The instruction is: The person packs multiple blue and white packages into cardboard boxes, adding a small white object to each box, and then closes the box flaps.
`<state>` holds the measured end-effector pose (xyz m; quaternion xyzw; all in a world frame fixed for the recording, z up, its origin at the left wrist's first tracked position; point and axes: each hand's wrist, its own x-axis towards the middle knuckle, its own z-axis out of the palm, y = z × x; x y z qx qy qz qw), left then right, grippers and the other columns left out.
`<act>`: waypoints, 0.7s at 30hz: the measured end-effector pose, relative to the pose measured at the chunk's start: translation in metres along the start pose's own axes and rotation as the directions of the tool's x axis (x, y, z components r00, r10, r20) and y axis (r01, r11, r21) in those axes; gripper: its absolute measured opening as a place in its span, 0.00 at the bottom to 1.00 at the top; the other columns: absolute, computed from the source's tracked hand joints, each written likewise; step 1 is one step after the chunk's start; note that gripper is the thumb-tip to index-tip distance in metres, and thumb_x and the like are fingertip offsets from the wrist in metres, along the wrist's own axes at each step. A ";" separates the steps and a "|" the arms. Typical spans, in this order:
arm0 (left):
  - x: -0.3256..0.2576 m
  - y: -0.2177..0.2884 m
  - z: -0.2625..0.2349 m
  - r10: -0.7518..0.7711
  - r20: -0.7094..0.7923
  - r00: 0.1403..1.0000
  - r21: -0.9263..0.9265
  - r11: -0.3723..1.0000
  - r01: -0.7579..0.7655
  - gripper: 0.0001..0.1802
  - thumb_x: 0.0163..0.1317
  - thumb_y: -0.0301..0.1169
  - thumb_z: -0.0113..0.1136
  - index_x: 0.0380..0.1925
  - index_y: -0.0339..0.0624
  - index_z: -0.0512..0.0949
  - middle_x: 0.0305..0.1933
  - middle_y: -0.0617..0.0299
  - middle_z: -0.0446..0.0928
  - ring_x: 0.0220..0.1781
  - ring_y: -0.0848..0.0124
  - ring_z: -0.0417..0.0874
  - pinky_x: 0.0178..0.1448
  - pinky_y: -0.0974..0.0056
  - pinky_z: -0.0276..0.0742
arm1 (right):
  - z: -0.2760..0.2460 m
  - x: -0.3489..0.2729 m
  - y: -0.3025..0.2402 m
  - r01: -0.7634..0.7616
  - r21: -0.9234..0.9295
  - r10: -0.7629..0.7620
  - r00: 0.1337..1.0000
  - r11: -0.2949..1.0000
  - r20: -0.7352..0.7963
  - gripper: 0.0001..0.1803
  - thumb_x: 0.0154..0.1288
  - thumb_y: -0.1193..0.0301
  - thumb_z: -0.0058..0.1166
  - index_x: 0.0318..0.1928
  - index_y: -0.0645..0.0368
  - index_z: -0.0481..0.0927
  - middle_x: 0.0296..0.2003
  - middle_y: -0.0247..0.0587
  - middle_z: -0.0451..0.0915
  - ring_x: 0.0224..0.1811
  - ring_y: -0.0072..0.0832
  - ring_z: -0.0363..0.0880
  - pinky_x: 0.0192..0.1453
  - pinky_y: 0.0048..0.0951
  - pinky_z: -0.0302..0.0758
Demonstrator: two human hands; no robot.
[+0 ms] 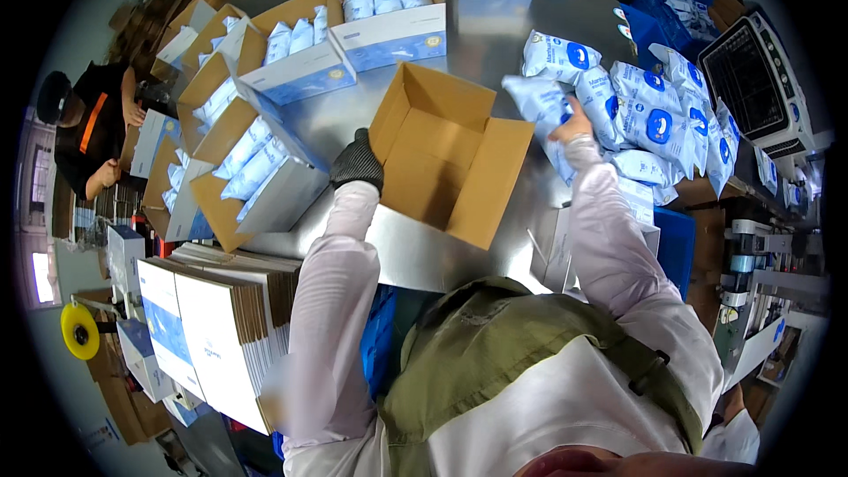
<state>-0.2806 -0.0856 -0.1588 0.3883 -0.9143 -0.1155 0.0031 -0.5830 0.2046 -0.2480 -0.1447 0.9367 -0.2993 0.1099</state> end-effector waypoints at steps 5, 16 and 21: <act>-0.010 -0.007 -0.002 -0.031 0.040 0.999 0.027 0.999 0.029 0.13 0.57 0.29 0.41 0.42 0.41 0.66 0.35 0.46 0.78 0.39 0.55 0.80 0.41 0.54 0.75 | -0.070 -0.082 -0.085 0.319 0.913 -0.342 0.913 0.256 -0.223 0.42 0.32 0.84 0.61 0.56 0.66 0.61 0.46 0.47 0.72 0.49 0.37 0.72 0.52 0.35 0.70; 0.018 -0.010 0.011 0.143 -0.119 0.982 -0.143 0.977 -0.160 0.13 0.54 0.33 0.48 0.38 0.42 0.72 0.37 0.46 0.77 0.42 0.52 0.78 0.46 0.53 0.73 | 0.155 -0.131 -0.131 0.317 0.308 -0.440 0.575 0.897 0.689 0.41 0.37 0.72 0.60 0.59 0.55 0.64 0.55 0.49 0.68 0.58 0.41 0.65 0.61 0.34 0.61; 0.037 -0.067 -0.009 0.059 -0.115 0.992 -0.077 0.995 -0.068 0.12 0.51 0.31 0.49 0.36 0.38 0.73 0.35 0.44 0.77 0.41 0.52 0.79 0.44 0.53 0.73 | 0.055 -0.126 -0.131 0.725 0.338 -0.798 0.572 0.600 0.188 0.32 0.40 0.74 0.57 0.53 0.56 0.70 0.51 0.50 0.71 0.54 0.42 0.69 0.58 0.36 0.65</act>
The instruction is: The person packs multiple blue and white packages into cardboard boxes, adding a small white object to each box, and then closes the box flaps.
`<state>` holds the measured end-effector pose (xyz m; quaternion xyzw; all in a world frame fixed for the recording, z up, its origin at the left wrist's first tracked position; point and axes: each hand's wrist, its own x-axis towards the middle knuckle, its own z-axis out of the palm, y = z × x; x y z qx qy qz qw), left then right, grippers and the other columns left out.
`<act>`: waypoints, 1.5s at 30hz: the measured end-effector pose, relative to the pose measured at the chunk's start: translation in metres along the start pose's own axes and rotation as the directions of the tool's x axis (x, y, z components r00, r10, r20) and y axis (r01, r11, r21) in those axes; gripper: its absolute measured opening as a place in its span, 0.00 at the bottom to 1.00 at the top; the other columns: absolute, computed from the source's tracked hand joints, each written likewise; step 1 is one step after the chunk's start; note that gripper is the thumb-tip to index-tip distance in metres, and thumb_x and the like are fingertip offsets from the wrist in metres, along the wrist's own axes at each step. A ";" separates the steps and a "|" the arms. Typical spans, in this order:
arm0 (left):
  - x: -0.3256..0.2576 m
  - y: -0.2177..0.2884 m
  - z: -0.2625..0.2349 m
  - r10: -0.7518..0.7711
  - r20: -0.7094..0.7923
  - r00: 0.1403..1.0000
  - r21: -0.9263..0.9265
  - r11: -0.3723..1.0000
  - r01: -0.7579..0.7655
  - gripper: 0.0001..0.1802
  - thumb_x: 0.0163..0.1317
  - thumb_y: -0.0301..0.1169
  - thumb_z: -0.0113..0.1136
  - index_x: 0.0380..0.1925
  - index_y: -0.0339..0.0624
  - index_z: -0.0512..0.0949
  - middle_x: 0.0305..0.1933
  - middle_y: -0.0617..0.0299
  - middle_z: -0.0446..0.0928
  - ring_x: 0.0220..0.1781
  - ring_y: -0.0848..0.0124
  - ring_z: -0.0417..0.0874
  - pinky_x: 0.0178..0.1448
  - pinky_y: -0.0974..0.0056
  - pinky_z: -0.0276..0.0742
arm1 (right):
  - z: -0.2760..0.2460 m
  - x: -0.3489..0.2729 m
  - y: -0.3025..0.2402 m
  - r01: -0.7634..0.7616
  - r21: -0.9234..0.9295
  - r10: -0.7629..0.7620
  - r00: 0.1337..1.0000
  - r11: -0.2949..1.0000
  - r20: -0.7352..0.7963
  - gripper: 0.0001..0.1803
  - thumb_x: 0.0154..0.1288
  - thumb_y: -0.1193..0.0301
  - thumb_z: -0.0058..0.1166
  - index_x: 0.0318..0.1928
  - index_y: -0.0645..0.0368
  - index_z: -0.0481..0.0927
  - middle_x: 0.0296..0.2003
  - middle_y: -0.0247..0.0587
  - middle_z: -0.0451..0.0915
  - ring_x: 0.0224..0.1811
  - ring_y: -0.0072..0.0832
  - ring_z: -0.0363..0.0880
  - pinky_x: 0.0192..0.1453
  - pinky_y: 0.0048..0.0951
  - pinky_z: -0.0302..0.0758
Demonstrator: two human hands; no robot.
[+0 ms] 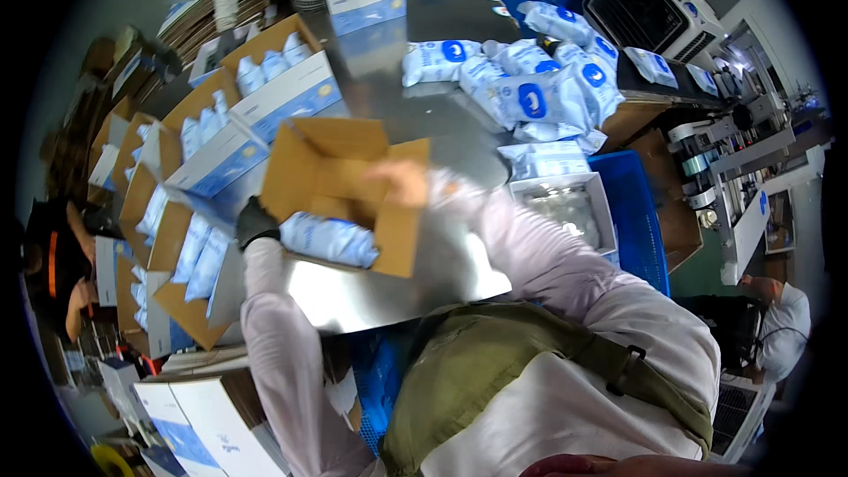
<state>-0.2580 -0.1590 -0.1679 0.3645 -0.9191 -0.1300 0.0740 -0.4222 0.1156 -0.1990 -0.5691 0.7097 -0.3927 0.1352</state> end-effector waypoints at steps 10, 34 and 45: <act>-0.100 0.311 0.067 0.591 -0.011 0.806 -0.593 0.646 -0.482 0.17 0.52 0.34 0.54 0.42 0.42 0.74 0.43 0.54 0.75 0.46 0.56 0.76 0.52 0.59 0.71 | -0.245 -0.104 0.119 -0.210 -0.946 0.530 0.846 0.248 -0.049 0.44 0.37 0.71 0.57 0.62 0.44 0.59 0.55 0.50 0.63 0.53 0.42 0.64 0.60 0.44 0.54; -0.066 0.336 0.081 0.672 0.256 0.695 -0.712 0.617 -0.335 0.42 0.37 0.40 0.63 0.56 0.47 0.59 0.51 0.49 0.67 0.54 0.56 0.68 0.57 0.56 0.64 | -0.268 -0.283 0.057 -0.025 0.856 0.752 0.492 0.516 -0.438 0.33 0.45 0.66 0.50 0.53 0.70 0.64 0.42 0.51 0.74 0.43 0.38 0.75 0.50 0.33 0.72; -0.074 0.098 0.091 -0.560 -0.261 0.786 -0.935 0.348 -0.063 0.41 0.42 0.36 0.59 0.59 0.42 0.56 0.57 0.48 0.62 0.60 0.55 0.62 0.61 0.56 0.59 | -0.066 0.074 -0.054 0.247 0.574 -0.116 0.960 0.781 -0.255 0.48 0.35 0.70 0.65 0.61 0.64 0.58 0.55 0.49 0.66 0.57 0.34 0.64 0.63 0.29 0.55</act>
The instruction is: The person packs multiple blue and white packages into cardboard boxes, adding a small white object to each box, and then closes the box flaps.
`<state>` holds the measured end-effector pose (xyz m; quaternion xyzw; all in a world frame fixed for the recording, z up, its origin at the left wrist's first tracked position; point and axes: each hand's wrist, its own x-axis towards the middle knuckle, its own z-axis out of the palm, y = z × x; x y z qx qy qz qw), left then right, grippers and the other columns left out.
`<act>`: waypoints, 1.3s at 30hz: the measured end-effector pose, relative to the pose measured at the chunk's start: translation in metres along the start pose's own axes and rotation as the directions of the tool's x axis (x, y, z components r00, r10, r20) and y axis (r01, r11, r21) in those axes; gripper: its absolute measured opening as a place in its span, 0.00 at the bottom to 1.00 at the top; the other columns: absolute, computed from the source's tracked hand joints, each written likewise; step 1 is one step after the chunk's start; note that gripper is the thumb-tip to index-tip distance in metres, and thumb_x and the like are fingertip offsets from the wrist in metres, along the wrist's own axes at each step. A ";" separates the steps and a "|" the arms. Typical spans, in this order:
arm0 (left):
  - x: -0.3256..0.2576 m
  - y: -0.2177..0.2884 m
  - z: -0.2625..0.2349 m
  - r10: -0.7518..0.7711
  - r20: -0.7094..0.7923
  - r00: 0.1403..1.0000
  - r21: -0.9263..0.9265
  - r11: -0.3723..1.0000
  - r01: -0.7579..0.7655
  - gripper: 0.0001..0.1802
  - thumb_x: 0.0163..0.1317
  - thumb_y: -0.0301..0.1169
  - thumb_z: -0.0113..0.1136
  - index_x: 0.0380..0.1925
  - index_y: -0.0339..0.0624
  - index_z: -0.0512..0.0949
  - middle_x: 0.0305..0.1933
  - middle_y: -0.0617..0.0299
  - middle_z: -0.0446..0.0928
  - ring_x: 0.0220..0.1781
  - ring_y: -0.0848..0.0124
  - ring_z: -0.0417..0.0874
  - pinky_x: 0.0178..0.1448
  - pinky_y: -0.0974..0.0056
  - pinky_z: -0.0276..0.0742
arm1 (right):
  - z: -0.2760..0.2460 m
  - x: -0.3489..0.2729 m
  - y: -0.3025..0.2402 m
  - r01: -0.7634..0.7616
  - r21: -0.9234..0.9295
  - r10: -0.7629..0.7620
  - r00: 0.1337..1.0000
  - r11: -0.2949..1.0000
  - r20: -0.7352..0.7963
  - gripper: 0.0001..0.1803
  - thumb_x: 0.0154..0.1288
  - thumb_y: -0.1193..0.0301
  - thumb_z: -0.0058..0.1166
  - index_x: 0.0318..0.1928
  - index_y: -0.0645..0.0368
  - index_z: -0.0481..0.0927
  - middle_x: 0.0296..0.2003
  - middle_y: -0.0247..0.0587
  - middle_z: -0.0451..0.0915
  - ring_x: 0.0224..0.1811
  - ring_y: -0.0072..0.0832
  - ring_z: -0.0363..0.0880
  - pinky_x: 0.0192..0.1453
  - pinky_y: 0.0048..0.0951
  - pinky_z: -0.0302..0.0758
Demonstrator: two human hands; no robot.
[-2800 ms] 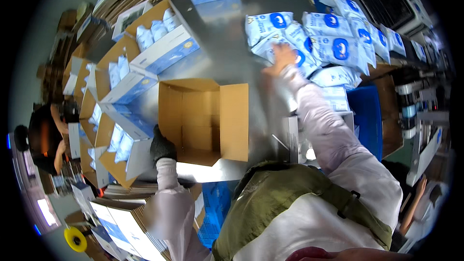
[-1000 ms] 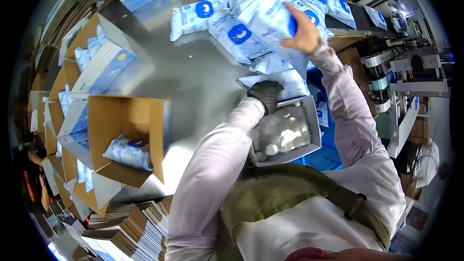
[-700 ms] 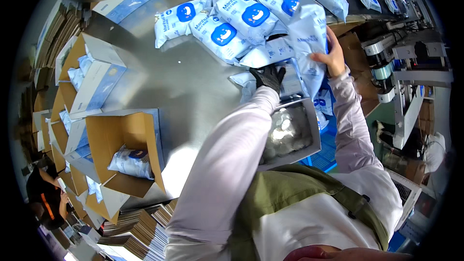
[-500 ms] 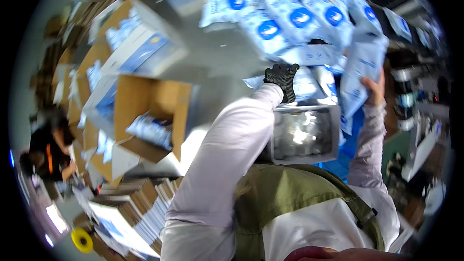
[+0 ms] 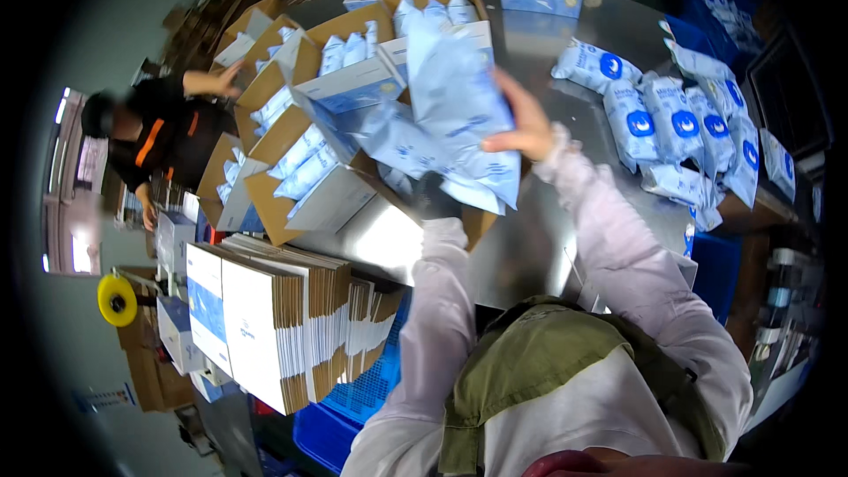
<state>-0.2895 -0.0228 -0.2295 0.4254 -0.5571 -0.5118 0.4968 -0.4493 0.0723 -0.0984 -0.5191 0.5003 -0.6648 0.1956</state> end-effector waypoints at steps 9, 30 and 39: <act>0.015 -0.011 0.020 0.281 -0.102 0.954 0.621 0.767 -0.159 0.39 0.47 0.34 0.55 0.61 0.39 0.54 0.62 0.47 0.58 0.65 0.55 0.57 0.65 0.56 0.54 | 0.046 0.010 0.124 0.049 -0.786 0.100 0.985 0.616 0.140 0.23 0.55 0.70 0.44 0.54 0.61 0.68 0.52 0.51 0.69 0.56 0.45 0.65 0.59 0.37 0.63; -0.091 0.007 0.004 -0.162 0.838 0.521 0.524 -0.026 -0.851 0.40 0.45 0.35 0.56 0.61 0.43 0.54 0.61 0.34 0.52 0.63 0.43 0.55 0.65 0.47 0.51 | -0.109 -0.382 -0.052 -0.711 -0.699 0.543 0.619 0.081 -0.567 0.34 0.37 0.67 0.65 0.51 0.54 0.69 0.49 0.48 0.67 0.50 0.48 0.67 0.53 0.38 0.66; -0.127 0.041 -0.036 0.047 0.988 0.144 0.114 0.400 -0.909 0.34 0.43 0.15 0.41 0.58 0.31 0.58 0.52 0.40 0.68 0.48 0.47 0.74 0.49 0.54 0.71 | -0.141 -0.419 -0.037 -0.739 0.096 0.609 0.467 0.667 -0.641 0.18 0.38 0.83 0.56 0.36 0.57 0.76 0.29 0.31 0.75 0.33 0.20 0.74 0.37 0.23 0.72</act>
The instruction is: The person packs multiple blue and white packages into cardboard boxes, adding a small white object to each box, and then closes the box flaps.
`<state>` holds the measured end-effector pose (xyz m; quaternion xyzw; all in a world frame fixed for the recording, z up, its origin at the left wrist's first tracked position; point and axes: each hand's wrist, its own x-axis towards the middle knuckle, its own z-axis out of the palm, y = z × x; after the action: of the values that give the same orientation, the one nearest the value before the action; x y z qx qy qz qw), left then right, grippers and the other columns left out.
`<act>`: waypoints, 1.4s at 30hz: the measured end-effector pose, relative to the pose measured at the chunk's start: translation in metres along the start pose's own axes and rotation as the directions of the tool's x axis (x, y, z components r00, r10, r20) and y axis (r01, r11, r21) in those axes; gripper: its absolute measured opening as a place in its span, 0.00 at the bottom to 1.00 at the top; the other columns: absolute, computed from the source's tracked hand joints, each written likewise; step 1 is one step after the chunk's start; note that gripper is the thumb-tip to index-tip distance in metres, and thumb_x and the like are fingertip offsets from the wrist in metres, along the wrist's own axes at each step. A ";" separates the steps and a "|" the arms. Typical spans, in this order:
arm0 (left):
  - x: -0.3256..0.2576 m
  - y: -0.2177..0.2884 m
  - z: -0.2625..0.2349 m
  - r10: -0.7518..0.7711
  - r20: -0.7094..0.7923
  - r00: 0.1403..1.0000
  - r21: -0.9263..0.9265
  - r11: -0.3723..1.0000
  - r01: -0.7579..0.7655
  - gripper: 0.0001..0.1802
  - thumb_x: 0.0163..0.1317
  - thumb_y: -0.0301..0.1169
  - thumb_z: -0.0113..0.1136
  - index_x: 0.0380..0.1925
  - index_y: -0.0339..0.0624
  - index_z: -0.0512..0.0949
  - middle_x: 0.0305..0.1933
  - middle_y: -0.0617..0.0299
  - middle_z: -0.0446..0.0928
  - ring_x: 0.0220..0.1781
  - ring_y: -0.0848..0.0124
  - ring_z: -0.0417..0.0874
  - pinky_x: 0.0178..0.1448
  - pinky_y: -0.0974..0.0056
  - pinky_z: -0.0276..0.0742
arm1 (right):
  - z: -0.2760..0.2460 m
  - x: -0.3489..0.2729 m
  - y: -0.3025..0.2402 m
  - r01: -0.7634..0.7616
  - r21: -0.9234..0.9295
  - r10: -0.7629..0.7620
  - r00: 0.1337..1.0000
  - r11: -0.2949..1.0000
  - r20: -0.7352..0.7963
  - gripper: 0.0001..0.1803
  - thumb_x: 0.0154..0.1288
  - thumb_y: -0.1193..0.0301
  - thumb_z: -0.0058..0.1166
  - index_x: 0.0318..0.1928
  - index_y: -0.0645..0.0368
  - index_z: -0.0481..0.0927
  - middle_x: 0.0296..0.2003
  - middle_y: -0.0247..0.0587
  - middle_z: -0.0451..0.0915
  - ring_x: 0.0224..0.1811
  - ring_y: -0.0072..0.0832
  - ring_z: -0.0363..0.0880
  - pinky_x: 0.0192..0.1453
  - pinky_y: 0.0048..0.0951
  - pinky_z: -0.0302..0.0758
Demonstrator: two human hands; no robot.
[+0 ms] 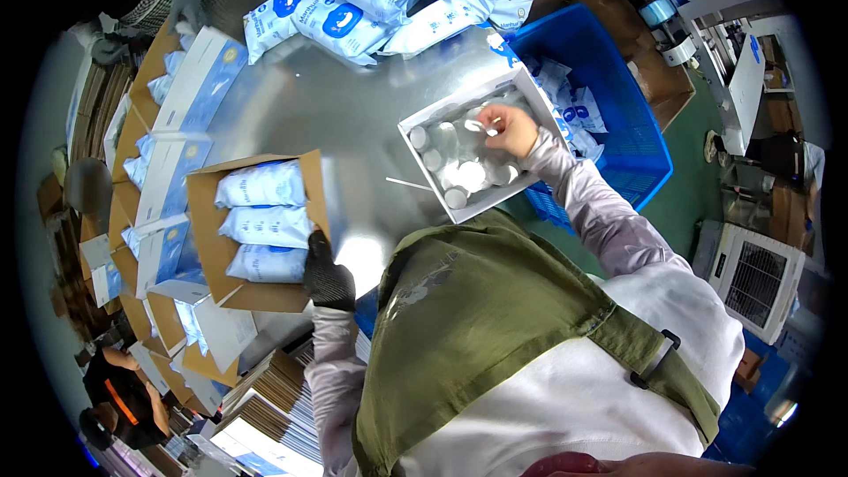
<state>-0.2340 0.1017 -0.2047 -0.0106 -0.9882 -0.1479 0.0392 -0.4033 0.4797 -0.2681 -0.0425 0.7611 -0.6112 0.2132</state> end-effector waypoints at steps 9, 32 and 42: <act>-0.031 0.040 0.025 -0.003 0.060 0.998 -0.230 0.973 0.017 0.29 0.47 0.27 0.48 0.54 0.34 0.63 0.51 0.40 0.69 0.51 0.48 0.72 0.52 0.54 0.70 | -0.039 -0.008 -0.037 -0.139 0.673 -0.026 0.973 0.726 0.229 0.21 0.50 0.80 0.56 0.48 0.57 0.71 0.37 0.33 0.74 0.31 0.17 0.71 0.33 0.17 0.67; -0.042 0.026 0.028 0.041 0.019 0.999 -0.235 0.971 -0.036 0.28 0.52 0.37 0.53 0.53 0.36 0.65 0.50 0.43 0.70 0.49 0.51 0.73 0.49 0.52 0.71 | 0.042 0.004 -0.035 -0.046 -0.941 -0.449 0.870 0.334 -0.202 0.08 0.48 0.72 0.52 0.31 0.59 0.78 0.32 0.44 0.78 0.35 0.42 0.76 0.44 0.39 0.71; -0.067 0.019 -0.025 0.017 0.157 0.987 -0.252 0.967 0.024 0.27 0.50 0.30 0.51 0.54 0.38 0.65 0.51 0.47 0.70 0.50 0.52 0.73 0.50 0.55 0.71 | 0.082 -0.011 -0.145 0.484 -0.552 -0.595 0.803 0.679 -0.028 0.12 0.46 0.75 0.56 0.36 0.58 0.80 0.31 0.45 0.79 0.36 0.39 0.77 0.42 0.37 0.73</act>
<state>-0.1649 0.1123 -0.1809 -0.0255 -0.9612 -0.2717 -0.0411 -0.3907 0.3728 -0.1408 -0.2588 0.8671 -0.4187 -0.0768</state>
